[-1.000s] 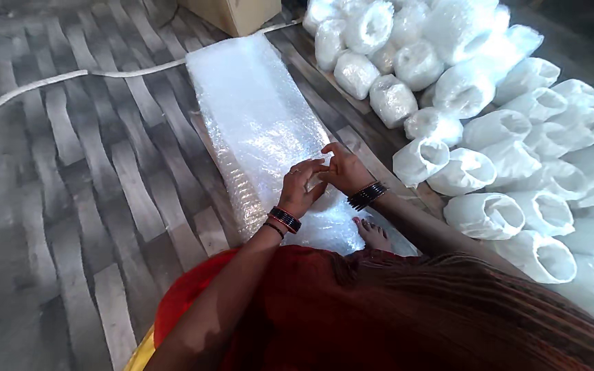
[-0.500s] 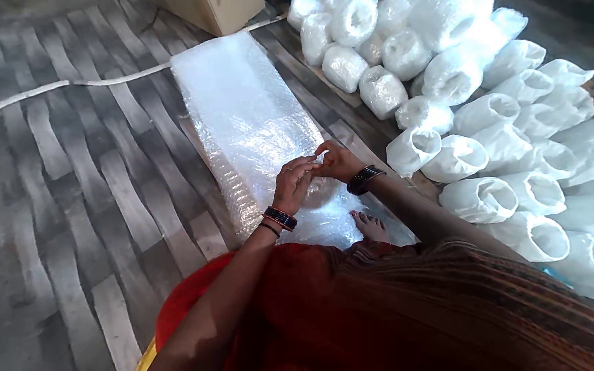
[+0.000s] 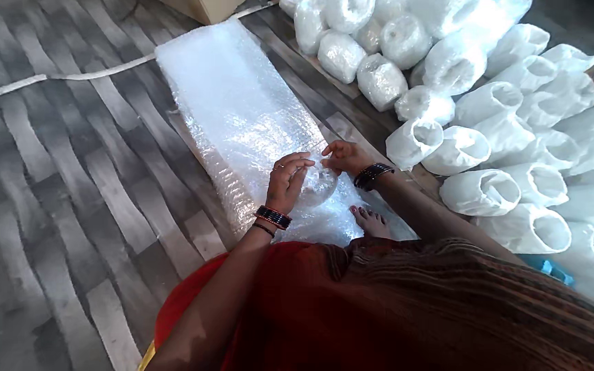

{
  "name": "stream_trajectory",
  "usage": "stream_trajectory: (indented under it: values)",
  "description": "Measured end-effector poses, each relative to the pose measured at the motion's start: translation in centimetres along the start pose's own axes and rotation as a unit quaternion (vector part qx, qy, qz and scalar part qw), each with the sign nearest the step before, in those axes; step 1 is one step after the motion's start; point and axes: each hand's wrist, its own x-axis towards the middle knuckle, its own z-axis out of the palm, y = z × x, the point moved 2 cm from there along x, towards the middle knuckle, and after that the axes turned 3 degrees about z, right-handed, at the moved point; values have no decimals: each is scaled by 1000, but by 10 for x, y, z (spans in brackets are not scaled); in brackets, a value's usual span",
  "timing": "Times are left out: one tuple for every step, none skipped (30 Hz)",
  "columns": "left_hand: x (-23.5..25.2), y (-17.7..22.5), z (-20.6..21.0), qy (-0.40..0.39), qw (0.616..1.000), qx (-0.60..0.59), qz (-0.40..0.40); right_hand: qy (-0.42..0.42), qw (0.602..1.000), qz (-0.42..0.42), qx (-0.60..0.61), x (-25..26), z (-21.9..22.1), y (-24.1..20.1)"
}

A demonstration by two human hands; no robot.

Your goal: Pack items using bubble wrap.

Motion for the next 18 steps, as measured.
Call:
stream_trajectory:
  values:
    - [0,0,1,3,1000,0,3,10,1000,-7,0,-2,0,-2]
    - [1,0,2,6,1000,-1,2,14,1000,-11,1,-5,-1,-4]
    - [0,0,2,9,1000,-1,0,17,1000,-13,1,-8,-3,-7]
    - [0,0,2,13,1000,0,-6,22,1000,-13,-4,-11,-4,-12]
    - [-1,1,2,16,1000,2,-18,23,1000,-10,-8,-15,-6,-18]
    - [-1,1,3,17,999,3,-33,21,1000,-9,-5,-18,-7,-23]
    - [-1,1,4,18,999,3,-40,21,1000,-10,1,-21,-7,-27]
    - [0,1,4,19,999,1,-45,19,1000,-10,8,-23,-7,-32]
    - [1,2,5,19,999,-2,-49,17,1000,-12,9,-26,-7,-36]
    - [2,4,5,20,998,-3,-53,17,1000,-19,-3,-28,-7,-41]
    - [2,4,5,20,998,1,-54,16,999,-34,-37,-30,-6,-46]
    - [2,5,5,20,998,8,-57,19,994,-58,-92,-33,-6,-51]
    - [2,6,5,19,998,15,-59,25,984,-89,-153,-37,-5,-57]
    - [1,7,5,17,998,22,-61,33,971,-126,-201,-41,-4,-64]
    - [1,7,6,18,998,29,-60,37,961,-162,-221,-47,-3,-72]
    - [2,7,5,19,997,38,-58,34,957,-196,-212,-53,-4,-82]
    - [2,7,6,21,997,44,-55,25,958,-227,-176,-57,-7,-91]
    - [1,6,6,19,998,45,-51,13,960,-250,-125,-60,-12,-97]
